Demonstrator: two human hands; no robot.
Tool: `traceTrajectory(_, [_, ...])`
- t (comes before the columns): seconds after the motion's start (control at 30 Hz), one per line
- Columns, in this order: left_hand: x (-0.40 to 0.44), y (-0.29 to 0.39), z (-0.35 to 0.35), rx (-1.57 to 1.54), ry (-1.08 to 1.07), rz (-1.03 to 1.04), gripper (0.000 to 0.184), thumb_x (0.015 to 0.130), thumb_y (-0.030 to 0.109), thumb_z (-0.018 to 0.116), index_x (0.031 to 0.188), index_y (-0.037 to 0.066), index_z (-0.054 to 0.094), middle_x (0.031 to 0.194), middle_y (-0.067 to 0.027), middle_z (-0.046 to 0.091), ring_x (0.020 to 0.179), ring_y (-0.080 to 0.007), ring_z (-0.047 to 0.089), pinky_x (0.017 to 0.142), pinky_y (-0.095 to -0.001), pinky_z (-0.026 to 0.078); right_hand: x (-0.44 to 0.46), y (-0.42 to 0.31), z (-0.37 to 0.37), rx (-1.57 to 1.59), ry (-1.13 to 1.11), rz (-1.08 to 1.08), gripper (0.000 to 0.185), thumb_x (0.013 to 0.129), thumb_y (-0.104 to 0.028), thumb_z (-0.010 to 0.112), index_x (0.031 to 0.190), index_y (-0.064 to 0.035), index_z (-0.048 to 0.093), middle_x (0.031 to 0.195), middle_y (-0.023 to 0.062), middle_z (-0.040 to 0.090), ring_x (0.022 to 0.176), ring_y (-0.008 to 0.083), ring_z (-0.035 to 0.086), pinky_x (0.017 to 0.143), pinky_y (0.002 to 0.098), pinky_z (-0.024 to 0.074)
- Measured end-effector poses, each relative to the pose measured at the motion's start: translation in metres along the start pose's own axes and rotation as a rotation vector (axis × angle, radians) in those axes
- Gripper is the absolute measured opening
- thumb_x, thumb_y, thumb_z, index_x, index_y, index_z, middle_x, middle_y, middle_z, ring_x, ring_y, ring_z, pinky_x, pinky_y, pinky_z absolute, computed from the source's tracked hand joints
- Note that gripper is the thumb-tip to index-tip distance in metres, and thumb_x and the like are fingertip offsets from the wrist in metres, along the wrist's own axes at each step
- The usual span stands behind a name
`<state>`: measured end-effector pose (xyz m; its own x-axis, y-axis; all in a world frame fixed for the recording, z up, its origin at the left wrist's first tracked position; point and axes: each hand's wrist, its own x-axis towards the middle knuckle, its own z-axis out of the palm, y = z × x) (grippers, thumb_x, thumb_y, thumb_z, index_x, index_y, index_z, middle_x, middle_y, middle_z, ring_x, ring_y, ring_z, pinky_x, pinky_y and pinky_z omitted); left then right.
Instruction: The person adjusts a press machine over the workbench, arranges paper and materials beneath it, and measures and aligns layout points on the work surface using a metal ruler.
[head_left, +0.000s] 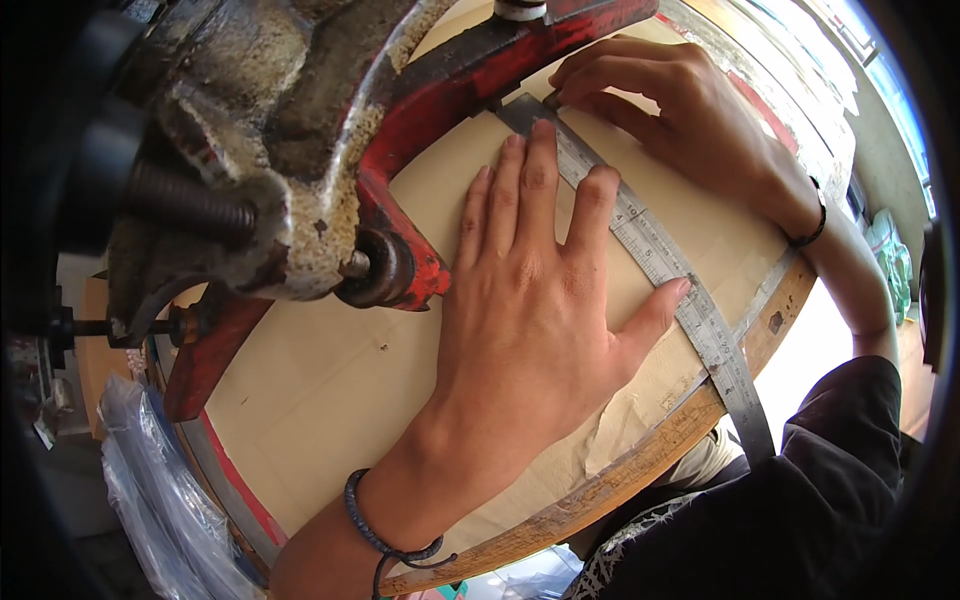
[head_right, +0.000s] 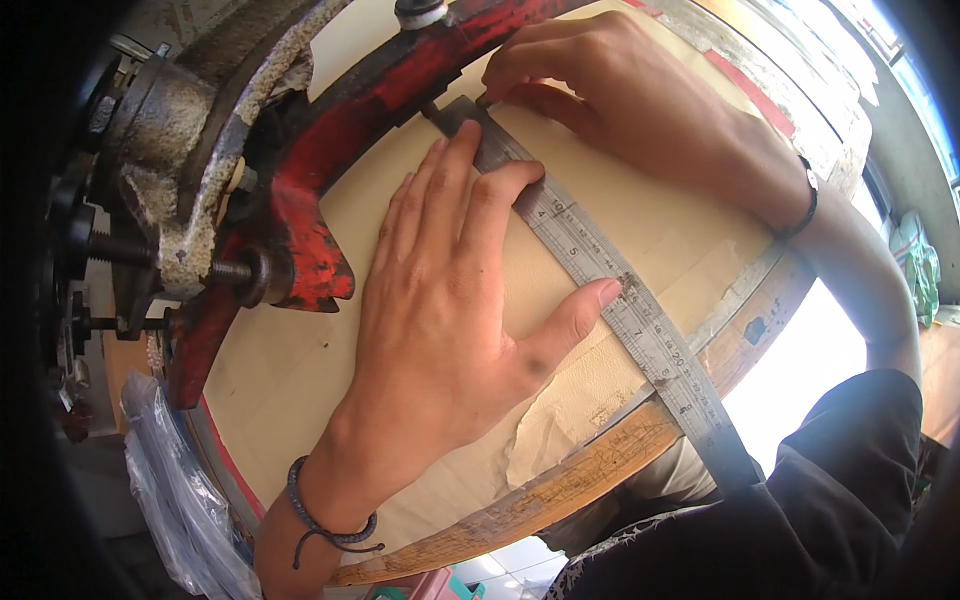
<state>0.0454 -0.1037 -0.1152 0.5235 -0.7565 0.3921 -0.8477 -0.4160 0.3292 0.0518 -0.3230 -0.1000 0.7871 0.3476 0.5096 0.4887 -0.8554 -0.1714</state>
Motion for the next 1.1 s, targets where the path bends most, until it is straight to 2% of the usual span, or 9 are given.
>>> traceTrajectory(0.07, [-0.0003, 0.0006, -0.0004, -0.004, -0.011, 0.001, 0.071, 0.087, 0.047, 0.071, 0.133, -0.002, 0.05, 0.144, -0.0385, 0.04, 0.137, -0.0513, 0.04, 0.116, -0.0556, 0.03, -0.0002, -0.0005, -0.0009, -0.009, -0.006, 0.004, 0.015, 0.089, -0.006, 0.069, 0.103, -0.0021, 0.073, 0.11, 0.0109, 0.071, 0.102, 0.0293, 0.069, 0.09, 0.039, 0.0552])
traceTrajectory(0.17, [-0.0004, 0.0008, -0.001, -0.011, -0.017, 0.0, 0.07, 0.089, 0.047, 0.069, 0.134, -0.005, 0.051, 0.146, -0.0388, 0.039, 0.138, -0.0505, 0.038, 0.118, -0.0553, 0.029, -0.0006, 0.0013, 0.0046, 0.045, 0.085, -0.051, 0.01, 0.089, -0.001, 0.066, 0.098, 0.0024, 0.069, 0.096, 0.0147, 0.07, 0.088, 0.0331, 0.068, 0.079, 0.0398, 0.0546])
traceTrajectory(0.37, [-0.0009, 0.0009, -0.0007, -0.022, -0.014, -0.006, 0.071, 0.089, 0.047, 0.069, 0.133, -0.005, 0.052, 0.146, -0.0384, 0.038, 0.138, -0.0507, 0.038, 0.118, -0.0553, 0.029, 0.0009, 0.0042, 0.0045, 0.086, 0.07, -0.094, 0.013, 0.09, 0.0, 0.065, 0.1, 0.0045, 0.069, 0.099, 0.0173, 0.069, 0.091, 0.0347, 0.068, 0.08, 0.041, 0.0549])
traceTrajectory(0.57, [-0.0006, 0.0011, -0.002, -0.026, -0.016, -0.007, 0.071, 0.089, 0.048, 0.069, 0.133, -0.005, 0.052, 0.146, -0.0377, 0.039, 0.139, -0.0501, 0.038, 0.118, -0.0551, 0.029, 0.0013, -0.0002, 0.0021, 0.122, 0.039, -0.046, 0.014, 0.09, 0.0, 0.064, 0.102, 0.0058, 0.068, 0.102, 0.0186, 0.069, 0.093, 0.0363, 0.067, 0.082, 0.0417, 0.0553])
traceTrajectory(1.1, [-0.0004, 0.0012, -0.005, -0.026, -0.04, -0.017, 0.072, 0.089, 0.049, 0.068, 0.135, -0.004, 0.051, 0.148, -0.0371, 0.037, 0.14, -0.0494, 0.036, 0.118, -0.0552, 0.027, 0.0034, -0.002, 0.0004, 0.177, 0.001, -0.04, 0.015, 0.089, -0.002, 0.062, 0.101, 0.007, 0.066, 0.101, 0.0199, 0.067, 0.092, 0.038, 0.066, 0.083, 0.0436, 0.054])
